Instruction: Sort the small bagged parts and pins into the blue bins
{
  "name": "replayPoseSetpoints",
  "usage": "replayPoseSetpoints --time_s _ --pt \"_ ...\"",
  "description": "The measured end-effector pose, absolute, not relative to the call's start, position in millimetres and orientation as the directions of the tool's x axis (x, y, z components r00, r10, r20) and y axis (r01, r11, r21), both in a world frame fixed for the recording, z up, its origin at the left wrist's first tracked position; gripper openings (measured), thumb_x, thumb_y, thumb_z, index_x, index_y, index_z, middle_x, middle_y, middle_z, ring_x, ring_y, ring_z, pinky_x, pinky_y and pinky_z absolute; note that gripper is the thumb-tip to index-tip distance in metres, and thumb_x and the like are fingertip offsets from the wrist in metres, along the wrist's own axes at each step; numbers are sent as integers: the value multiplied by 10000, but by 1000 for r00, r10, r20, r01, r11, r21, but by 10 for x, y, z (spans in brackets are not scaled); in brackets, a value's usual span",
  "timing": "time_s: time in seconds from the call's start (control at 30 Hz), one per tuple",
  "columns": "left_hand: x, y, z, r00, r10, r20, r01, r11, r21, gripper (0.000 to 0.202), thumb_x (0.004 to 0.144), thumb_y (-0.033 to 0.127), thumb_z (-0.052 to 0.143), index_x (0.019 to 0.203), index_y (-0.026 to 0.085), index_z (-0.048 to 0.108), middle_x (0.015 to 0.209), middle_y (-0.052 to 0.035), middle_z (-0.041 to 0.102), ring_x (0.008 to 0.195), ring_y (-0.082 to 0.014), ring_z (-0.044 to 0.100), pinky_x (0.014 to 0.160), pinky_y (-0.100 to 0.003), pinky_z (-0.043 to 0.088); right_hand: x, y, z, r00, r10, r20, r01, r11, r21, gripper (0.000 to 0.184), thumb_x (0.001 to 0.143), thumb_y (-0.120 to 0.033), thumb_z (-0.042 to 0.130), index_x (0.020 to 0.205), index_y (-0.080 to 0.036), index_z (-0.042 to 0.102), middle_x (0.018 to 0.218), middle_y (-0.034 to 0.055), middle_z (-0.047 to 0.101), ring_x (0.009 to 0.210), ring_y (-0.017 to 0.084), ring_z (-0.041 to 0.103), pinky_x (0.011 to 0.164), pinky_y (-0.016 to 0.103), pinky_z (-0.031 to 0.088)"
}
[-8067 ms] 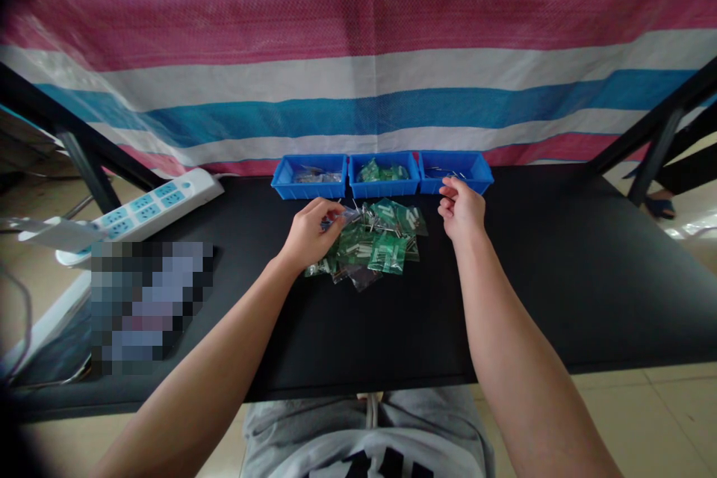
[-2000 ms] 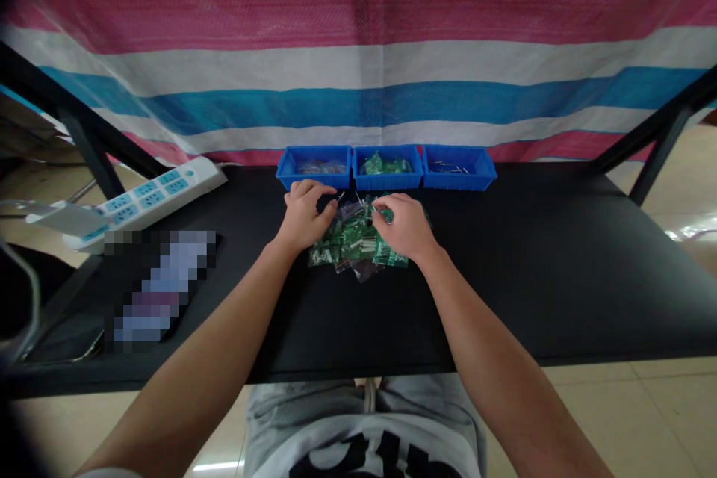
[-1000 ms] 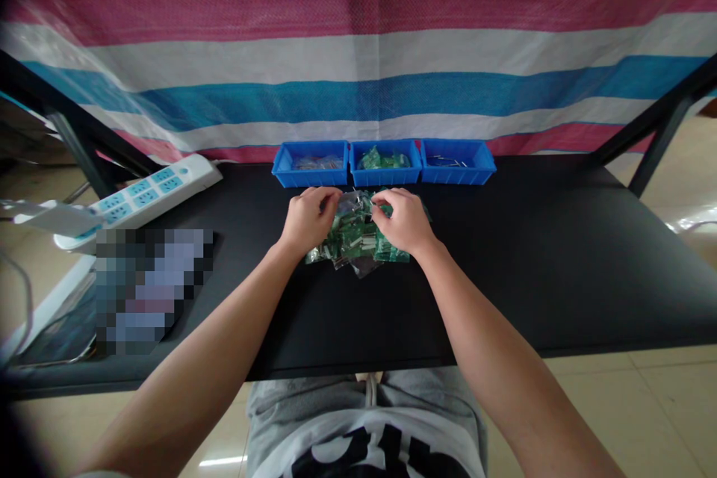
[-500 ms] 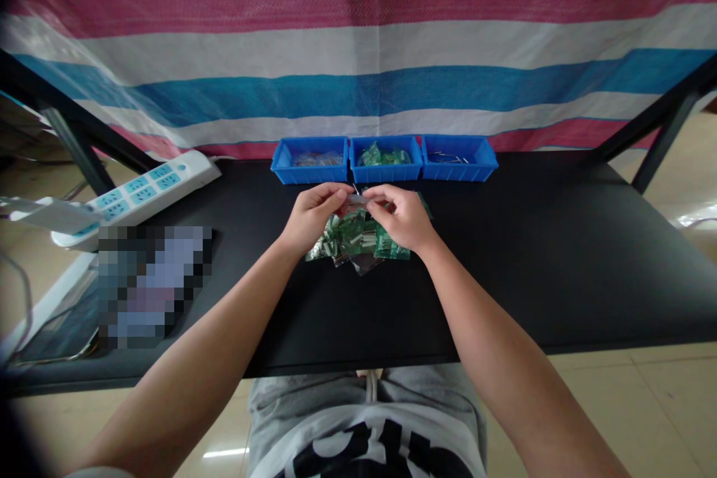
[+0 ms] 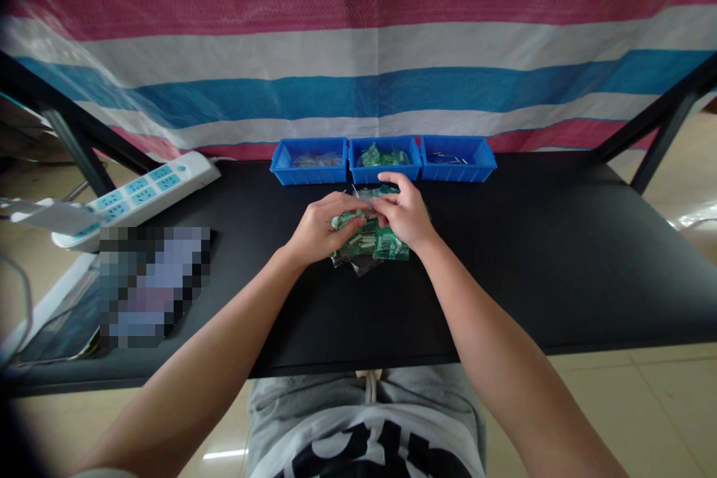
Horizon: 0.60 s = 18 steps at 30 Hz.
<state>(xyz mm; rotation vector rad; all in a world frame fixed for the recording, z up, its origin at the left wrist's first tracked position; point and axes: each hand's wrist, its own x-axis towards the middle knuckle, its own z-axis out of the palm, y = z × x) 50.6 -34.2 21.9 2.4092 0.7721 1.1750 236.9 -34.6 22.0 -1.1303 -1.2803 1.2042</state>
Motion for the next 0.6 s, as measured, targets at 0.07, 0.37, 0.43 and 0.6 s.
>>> replayPoseSetpoints --time_s 0.07,0.37,0.43,0.6 --pt "511 -331 201 543 582 605 324 -810 489 328 869 192 590 1193 164 633 1038 -90 710 969 -186 648 848 -325 522 2376 -345 220 -22 996 88 3 88 -996 591 719 -300 709 1264 -226 492 492 -78 552 389 130 481 422 256 354" --pt "540 -336 223 286 724 628 558 -658 506 201 891 350 614 948 210 747 970 -72 685 922 -189 627 838 -343 472 2394 -331 183 -25 988 152 39 153 -987 492 801 -496 645 1194 -201 622 712 20 661 494 138 560 406 246 329" --pt "535 -339 251 257 767 588 499 -626 599 204 903 331 590 940 189 732 952 -67 698 891 -176 635 821 -320 483 2403 -347 201 -39 977 210 50 211 -976 510 818 -562 616 1190 -214 637 853 52 681 586 145 592 421 243 347" --pt "548 -331 216 284 871 400 281 -475 834 332 869 307 616 1167 160 599 716 3 670 612 -110 584 601 -232 456 2396 -388 231 -108 935 339 166 353 -921 318 744 -489 745 813 -183 695 870 55 681 732 164 620 580 267 459"
